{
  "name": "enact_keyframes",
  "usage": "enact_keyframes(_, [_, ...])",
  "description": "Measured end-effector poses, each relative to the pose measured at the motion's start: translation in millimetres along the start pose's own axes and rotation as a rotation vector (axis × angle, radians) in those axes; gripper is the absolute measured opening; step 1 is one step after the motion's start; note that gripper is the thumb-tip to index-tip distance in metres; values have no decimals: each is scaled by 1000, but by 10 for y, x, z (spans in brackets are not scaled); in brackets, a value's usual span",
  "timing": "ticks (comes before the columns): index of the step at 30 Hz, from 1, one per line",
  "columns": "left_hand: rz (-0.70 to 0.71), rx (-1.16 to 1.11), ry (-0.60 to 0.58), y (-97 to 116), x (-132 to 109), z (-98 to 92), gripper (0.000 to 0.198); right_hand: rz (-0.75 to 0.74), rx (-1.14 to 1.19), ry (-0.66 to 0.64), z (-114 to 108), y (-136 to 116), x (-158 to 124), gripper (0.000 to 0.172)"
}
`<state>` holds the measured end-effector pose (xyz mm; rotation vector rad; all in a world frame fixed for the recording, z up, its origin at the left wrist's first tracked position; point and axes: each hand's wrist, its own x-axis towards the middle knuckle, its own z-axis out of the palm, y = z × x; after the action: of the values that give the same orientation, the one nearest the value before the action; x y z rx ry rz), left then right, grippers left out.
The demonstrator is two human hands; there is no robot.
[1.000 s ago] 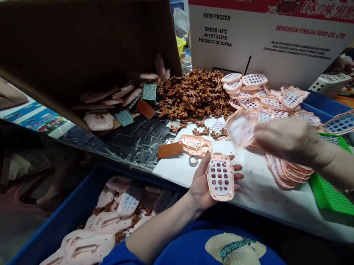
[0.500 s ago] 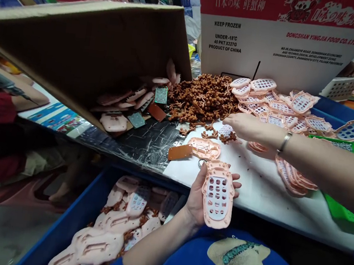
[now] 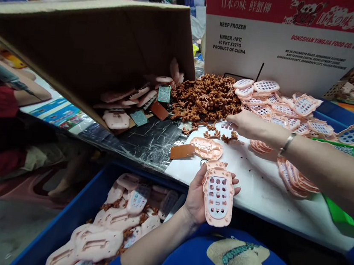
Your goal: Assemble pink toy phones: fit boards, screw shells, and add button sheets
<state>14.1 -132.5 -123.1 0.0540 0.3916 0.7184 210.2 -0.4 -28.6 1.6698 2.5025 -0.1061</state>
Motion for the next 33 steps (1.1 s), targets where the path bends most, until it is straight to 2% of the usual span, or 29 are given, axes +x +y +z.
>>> enact_keyframes(2, [18, -11, 5, -15, -4, 17, 47, 27, 227, 26, -58, -75, -188, 21])
enact_keyframes(6, [75, -15, -26, -48, 5, 55, 38, 20, 903, 7, -21, -175, -593, 16])
enact_keyframes(11, [63, 11, 3, -121, 53, 112, 33, 77, 1291, 7, 170, -263, -982, 20])
enact_keyframes(14, [36, 33, -19, -191, 96, 144, 34, 123, 1475, 78, 275, -336, -1119, 20])
enact_keyframes(20, [-32, 14, -81, -323, 168, 197, 39, 207, 1572, 207, 471, -470, -1251, 22])
enact_keyframes(24, [-44, -47, -63, -353, 187, 232, 38, 253, 1571, 327, 588, -557, -1310, 27])
enact_keyframes(27, [-7, -86, -18, -349, 186, 244, 35, 177, 1480, 412, 697, -592, -1351, 24])
enact_keyframes(31, [35, -83, 35, -330, 178, 225, 37, -21, 1217, 599, 836, -557, -1386, 6])
enact_keyframes(33, [39, -69, 44, -319, 176, 211, 39, -115, 1068, 649, 870, -520, -1402, 12])
